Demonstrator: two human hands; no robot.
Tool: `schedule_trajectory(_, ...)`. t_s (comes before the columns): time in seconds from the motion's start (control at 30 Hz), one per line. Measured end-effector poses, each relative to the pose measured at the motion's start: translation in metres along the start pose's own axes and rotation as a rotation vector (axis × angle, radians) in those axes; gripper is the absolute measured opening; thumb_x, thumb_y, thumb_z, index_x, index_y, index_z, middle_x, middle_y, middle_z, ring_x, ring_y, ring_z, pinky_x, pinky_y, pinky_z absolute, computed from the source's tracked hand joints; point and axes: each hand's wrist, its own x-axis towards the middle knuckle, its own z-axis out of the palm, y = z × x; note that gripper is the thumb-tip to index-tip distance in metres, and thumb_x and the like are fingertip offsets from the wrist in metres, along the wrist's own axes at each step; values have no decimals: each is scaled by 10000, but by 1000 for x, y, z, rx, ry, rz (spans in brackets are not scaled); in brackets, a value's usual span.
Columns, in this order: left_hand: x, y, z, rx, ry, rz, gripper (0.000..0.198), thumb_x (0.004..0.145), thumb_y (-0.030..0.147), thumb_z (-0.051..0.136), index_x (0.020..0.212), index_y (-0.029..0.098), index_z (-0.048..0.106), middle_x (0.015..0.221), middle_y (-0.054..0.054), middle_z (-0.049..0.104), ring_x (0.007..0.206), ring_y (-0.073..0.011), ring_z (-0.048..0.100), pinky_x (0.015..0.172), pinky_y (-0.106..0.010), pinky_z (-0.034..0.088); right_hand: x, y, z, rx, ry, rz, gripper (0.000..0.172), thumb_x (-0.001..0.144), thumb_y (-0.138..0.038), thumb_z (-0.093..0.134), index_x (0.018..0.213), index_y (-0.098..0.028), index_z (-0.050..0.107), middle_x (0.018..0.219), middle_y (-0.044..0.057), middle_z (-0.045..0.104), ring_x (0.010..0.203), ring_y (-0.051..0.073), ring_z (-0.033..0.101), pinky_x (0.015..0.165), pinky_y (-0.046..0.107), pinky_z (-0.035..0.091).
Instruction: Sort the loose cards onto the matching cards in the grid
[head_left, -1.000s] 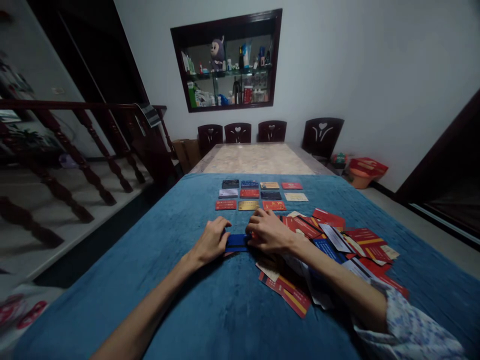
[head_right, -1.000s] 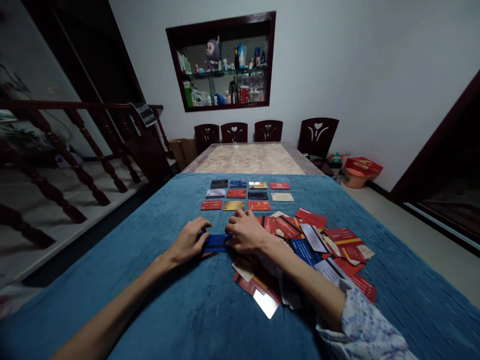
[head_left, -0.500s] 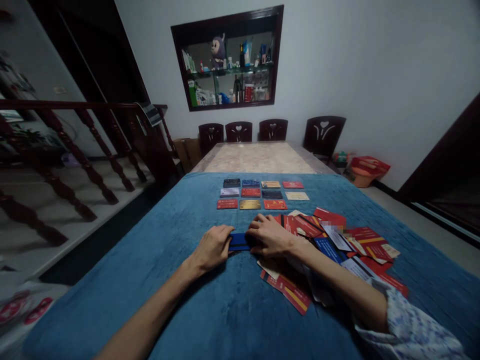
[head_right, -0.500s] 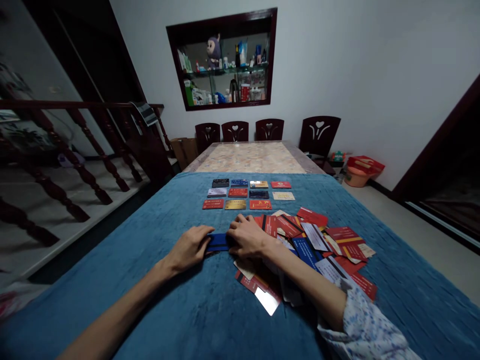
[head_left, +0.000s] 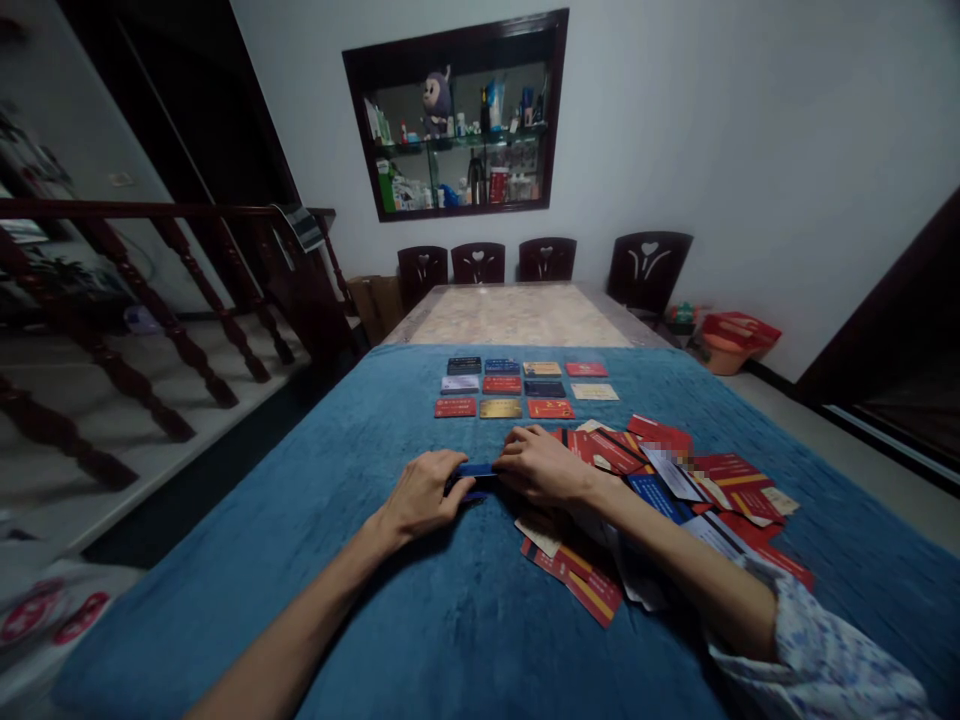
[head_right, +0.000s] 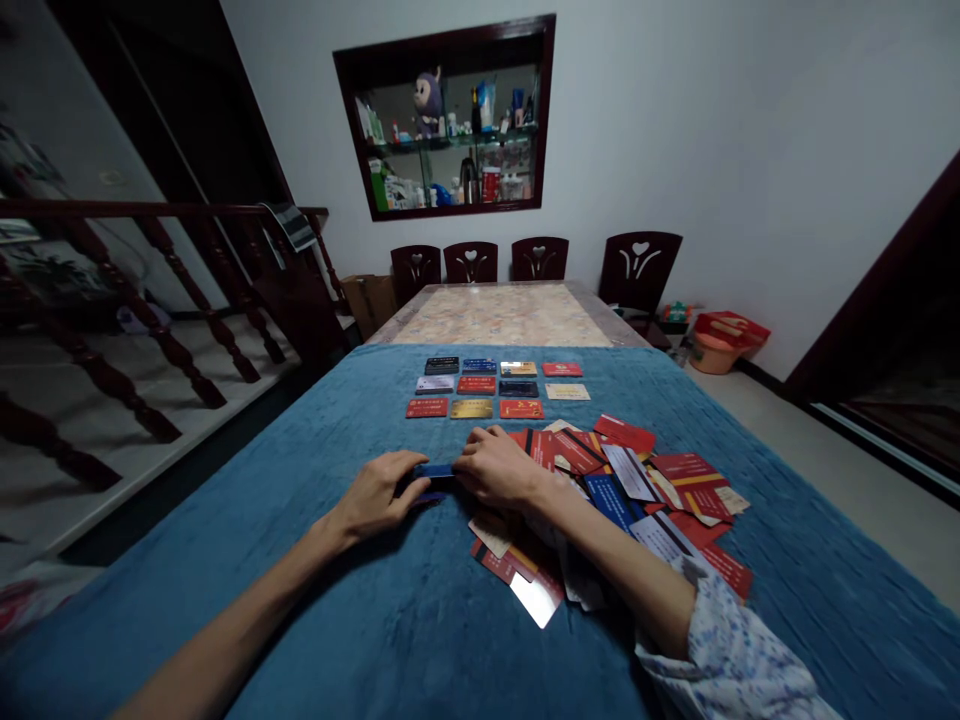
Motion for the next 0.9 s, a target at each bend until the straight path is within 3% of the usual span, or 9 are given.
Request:
schedule_trajectory(0.1, 0, -1, 0, -7, 0, 18, 245, 868, 262, 593, 1087, 178, 664, 1046, -97, 723, 951, -231, 666, 884, -358, 522, 2, 1, 5, -31, 54, 13, 252, 970, -228, 472, 923, -202, 718, 897, 82, 729, 951, 217, 532, 844, 368, 308)
schedule_trajectory(0.23, 2, -8, 5, 11, 40, 40, 231, 883, 144, 498, 1026, 172, 677, 974, -89, 726, 904, -212, 670, 861, -351, 527, 5, 4, 13, -62, 122, 34, 264, 972, -203, 464, 897, -205, 717, 861, 71, 728, 916, 202, 539, 829, 355, 309)
schedule_trajectory(0.5, 3, -14, 5, 0, 201, 43, 221, 905, 144, 480, 984, 169, 685, 955, -93, 732, 886, -211, 680, 855, -363, 540, 5, 6, 16, -80, 262, 82, 246, 981, -222, 482, 906, -212, 716, 820, 58, 725, 875, 194, 557, 780, 326, 324)
schedule_trajectory(0.73, 4, -16, 8, -109, 200, 21, 232, 884, 128, 481, 1039, 160, 651, 1016, -91, 736, 915, -204, 697, 877, -347, 550, 7, -2, 21, -63, 256, 155, 241, 936, -173, 566, 1156, -216, 654, 969, 66, 743, 932, 208, 587, 799, 326, 350)
schedule_trajectory(0.9, 4, -15, 9, -99, 123, -90, 307, 828, 61, 480, 1103, 170, 560, 936, -65, 704, 828, -189, 679, 796, -324, 538, 8, -12, 18, -79, 187, 212, 279, 907, -133, 566, 1173, -199, 618, 1007, 75, 729, 969, 225, 581, 829, 336, 348)
